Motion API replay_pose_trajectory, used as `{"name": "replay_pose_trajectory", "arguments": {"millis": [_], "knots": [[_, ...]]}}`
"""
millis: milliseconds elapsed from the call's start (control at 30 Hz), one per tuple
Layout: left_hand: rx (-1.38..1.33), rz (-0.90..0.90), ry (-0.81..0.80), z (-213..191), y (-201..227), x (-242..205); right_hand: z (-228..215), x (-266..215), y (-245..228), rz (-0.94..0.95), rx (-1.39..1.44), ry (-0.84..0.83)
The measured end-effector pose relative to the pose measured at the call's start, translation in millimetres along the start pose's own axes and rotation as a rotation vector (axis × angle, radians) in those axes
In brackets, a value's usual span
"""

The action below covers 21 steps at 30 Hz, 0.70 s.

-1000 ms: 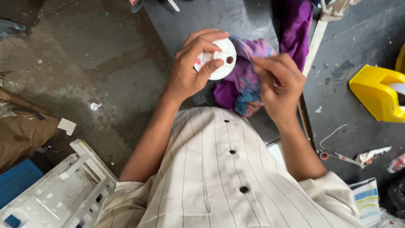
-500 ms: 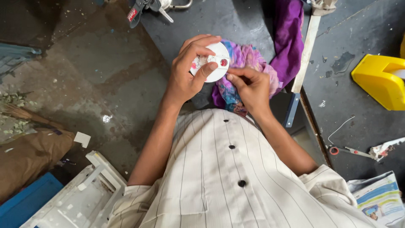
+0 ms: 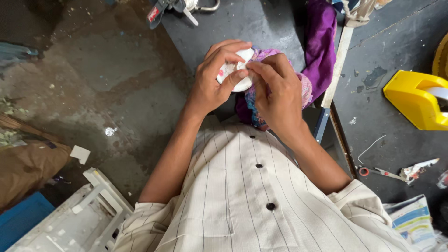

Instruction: The person wipes the lid of a small plastic container with a colorful cloth, then uses a needle to poke a hole in the center of the lid. Afterward, they wipe the exterior of the container with the cloth.

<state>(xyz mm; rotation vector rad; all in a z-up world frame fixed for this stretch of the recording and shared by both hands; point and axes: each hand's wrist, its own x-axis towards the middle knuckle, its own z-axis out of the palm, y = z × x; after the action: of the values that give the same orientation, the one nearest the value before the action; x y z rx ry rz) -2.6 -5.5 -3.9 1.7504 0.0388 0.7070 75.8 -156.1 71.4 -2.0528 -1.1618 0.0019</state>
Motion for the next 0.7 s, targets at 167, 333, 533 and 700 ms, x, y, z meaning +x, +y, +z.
{"name": "replay_pose_trajectory", "arguments": {"millis": [167,333,533,700], "knots": [[0.002,0.052,0.016,-3,-1,-1,4,-8,-8,0.034,-0.062,0.021],[-0.03,0.027,0.036,-1,-1,-1,3,-6,-8,0.045,-0.029,-0.007],[0.004,0.047,0.036,-2,-3,2,4,-7,-9,0.068,-0.203,-0.005],[0.003,0.058,0.027,-2,-2,1,6,-11,-14,0.091,-0.231,0.03]]}}
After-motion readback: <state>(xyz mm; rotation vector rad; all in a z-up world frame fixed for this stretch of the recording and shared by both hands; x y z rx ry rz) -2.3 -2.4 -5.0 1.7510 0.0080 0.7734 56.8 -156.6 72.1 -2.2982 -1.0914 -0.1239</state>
